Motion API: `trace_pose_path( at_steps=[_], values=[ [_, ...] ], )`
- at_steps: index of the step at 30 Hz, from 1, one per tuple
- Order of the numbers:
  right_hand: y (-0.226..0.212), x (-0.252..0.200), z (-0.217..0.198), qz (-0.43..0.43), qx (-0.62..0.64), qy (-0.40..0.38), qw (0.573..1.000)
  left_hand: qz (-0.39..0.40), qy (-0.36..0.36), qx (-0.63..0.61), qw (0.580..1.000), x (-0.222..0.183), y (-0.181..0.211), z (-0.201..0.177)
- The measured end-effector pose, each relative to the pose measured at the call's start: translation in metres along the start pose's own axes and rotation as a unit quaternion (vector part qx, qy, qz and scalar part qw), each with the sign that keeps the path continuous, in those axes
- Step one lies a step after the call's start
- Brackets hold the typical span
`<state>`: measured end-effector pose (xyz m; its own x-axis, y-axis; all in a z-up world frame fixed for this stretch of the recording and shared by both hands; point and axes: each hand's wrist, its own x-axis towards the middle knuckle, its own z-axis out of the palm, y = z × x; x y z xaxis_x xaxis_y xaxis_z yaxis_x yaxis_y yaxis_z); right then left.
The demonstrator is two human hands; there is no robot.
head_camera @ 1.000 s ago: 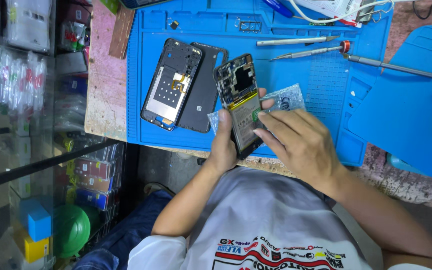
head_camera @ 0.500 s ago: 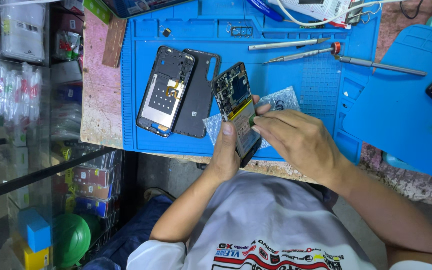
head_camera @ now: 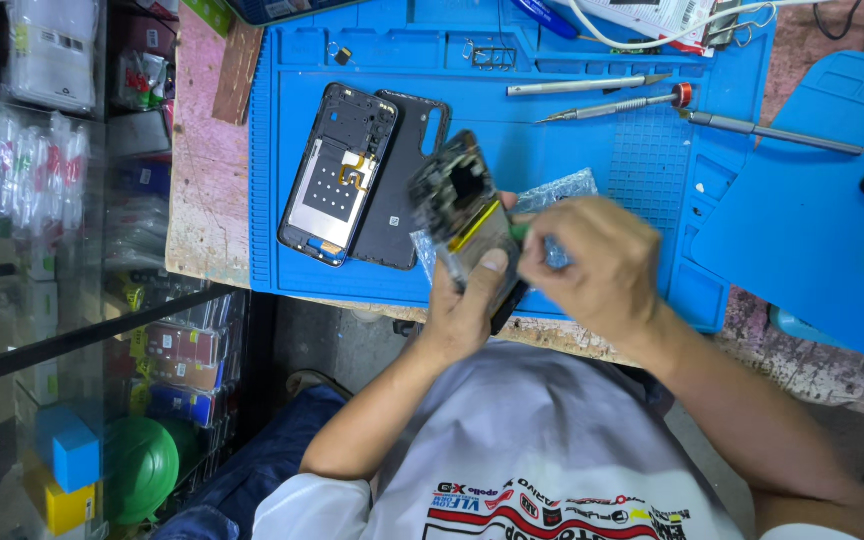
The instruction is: The person removes the back panel and internal battery from a mobile phone using a thin prying tool and their hands, then cleans the adhesive residue from the inner chassis with a cloth.
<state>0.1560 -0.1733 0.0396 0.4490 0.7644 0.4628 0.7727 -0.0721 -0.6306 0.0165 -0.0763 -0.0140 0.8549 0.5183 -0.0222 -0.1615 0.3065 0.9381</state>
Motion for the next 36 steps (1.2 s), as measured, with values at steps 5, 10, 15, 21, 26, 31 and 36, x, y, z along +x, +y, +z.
trace_pose_path(
  at_steps=[5, 10, 15, 21, 26, 31, 36],
  values=[
    [-0.007, -0.008, -0.01, 0.124, 0.149, -0.016, 0.981, -0.001, -0.01, -0.044, 0.999, -0.008, 0.009, 0.002],
    [-0.012, -0.021, 0.005, 0.102, 0.099, 0.002, 0.99, -0.013, 0.007, -0.088, 0.996, -0.001, 0.012, 0.004],
    [0.009, -0.029, 0.011, 0.174, 0.066, -0.01, 0.982, -0.052, -0.032, -0.089, 0.994, 0.003, 0.026, -0.004],
    [0.01, -0.004, -0.043, -0.192, -0.131, -0.137, 0.963, -0.203, -0.103, -0.023, 0.973, 0.04, 0.043, -0.027],
    [0.012, 0.005, -0.06, -0.284, -0.13, -0.192, 0.93, -0.228, -0.185, -0.012, 0.956, 0.054, 0.046, -0.028],
    [0.01, -0.002, -0.06, -0.305, -0.103, -0.162, 0.933, -0.315, -0.159, -0.226, 0.908, 0.057, 0.041, -0.025],
    [0.008, -0.014, -0.058, -0.263, -0.157, -0.096, 0.947, -0.208, -0.079, -0.325, 0.919, 0.031, 0.056, -0.02]
  ],
)
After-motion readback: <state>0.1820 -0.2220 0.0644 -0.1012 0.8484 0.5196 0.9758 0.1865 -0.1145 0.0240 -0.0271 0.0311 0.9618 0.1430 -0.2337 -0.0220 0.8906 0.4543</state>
